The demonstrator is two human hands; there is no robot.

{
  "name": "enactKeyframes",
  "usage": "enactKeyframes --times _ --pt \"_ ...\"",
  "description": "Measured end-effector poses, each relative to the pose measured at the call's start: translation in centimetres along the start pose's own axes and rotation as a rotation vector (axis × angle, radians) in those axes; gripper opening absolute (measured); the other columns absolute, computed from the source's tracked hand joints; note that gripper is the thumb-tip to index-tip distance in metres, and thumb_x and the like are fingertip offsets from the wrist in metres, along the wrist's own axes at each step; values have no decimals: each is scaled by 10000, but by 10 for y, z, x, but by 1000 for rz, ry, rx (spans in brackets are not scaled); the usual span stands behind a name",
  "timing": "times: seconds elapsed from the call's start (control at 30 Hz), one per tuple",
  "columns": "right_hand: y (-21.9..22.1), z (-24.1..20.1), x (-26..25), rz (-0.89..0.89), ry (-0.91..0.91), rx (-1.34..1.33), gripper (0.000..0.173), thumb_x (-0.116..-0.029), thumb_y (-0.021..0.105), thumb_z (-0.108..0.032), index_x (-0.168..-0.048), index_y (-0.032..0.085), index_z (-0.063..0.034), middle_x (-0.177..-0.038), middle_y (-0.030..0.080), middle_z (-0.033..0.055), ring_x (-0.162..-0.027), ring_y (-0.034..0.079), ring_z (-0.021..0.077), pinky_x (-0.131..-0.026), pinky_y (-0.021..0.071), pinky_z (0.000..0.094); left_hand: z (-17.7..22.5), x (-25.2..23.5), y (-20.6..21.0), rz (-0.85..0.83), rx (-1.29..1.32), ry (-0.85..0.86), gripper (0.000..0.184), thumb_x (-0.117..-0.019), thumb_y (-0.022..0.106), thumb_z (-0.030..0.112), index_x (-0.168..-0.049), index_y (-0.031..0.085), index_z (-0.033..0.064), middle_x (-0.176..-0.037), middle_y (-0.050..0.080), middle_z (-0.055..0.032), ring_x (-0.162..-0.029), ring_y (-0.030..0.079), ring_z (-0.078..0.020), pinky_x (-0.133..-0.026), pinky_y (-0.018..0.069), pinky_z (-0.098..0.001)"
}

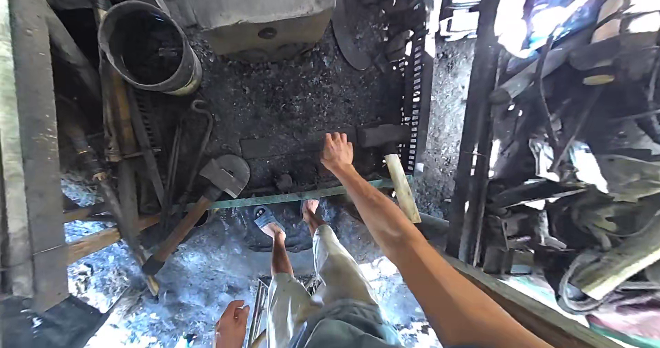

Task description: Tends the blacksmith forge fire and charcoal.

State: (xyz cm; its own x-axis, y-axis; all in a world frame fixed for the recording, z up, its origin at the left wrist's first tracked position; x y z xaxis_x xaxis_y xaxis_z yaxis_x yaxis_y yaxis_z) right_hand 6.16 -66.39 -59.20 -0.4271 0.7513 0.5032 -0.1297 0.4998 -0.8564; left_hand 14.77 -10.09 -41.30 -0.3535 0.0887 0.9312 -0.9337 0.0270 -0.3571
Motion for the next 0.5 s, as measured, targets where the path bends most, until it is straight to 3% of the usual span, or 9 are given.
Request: enactKeyframes --times 0.1,0.17,0.23,0.33,0.4,0.5 --pt "-8 22 -12 69 -97 115 401 -844 734 -93 -1239 669 -100 -1313 626 195 -1295 520 459 -876 496 669 10 -10 -9 30 -34 29 373 -1032 603 331 -1302 671 82 -1057 762 -110 -942 752 -241 -909 605 -511" --pt "-5 34 -21 79 -116 176 332 -906 667 -70 -1236 675 -103 -1312 637 178 -1297 520 455 -882 485 665 23 -21 -26 63 -74 55 373 -1039 606 310 -1315 668 68 -1126 748 -133 -1034 732 -261 -977 573 -520" --pt "-1 39 -26 57 -122 227 361 -914 655 -71 -1269 671 -131 -1345 620 157 -1304 513 436 -878 485 643 32 -37 -50 124 -134 80 366 -1038 602 299 -1309 670 62 -1166 735 -136 -1082 716 -260 -1005 561 -508" --pt "5 42 -26 34 -102 231 445 -887 685 -57 -1317 641 -163 -1410 576 168 -1315 503 440 -893 488 635 46 -60 -95 281 -211 116 392 -1031 616 287 -1309 664 15 -1262 673 -228 -1175 662 -363 -1049 517 -556" --pt "8 44 -28 34 -108 223 465 -872 700 -56 -1320 626 -155 -1371 606 166 -1301 521 437 -896 490 626 56 -76 -124 431 -260 129 420 -1016 623 261 -1335 635 -12 -1342 600 -300 -1270 582 -450 -1100 456 -600" --pt "12 50 -27 23 -123 217 519 -834 729 -60 -1330 610 -154 -1369 602 153 -1296 523 422 -902 490 616 71 -98 -154 613 -392 119 513 -955 683 229 -1406 571 11 -1416 523 -327 -1332 498 -515 -1087 434 -649"
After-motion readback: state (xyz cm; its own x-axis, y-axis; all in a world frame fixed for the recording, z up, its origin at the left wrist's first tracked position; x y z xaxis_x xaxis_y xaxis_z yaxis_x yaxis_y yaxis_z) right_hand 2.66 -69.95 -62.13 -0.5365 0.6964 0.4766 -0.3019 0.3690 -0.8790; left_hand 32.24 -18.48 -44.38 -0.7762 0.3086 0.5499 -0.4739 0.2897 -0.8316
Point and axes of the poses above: each hand's wrist, its own x-axis away from the middle knuckle, its own y-axis out of the palm, z = x × y, the point moved 4 cm from there along -x, towards the middle knuckle
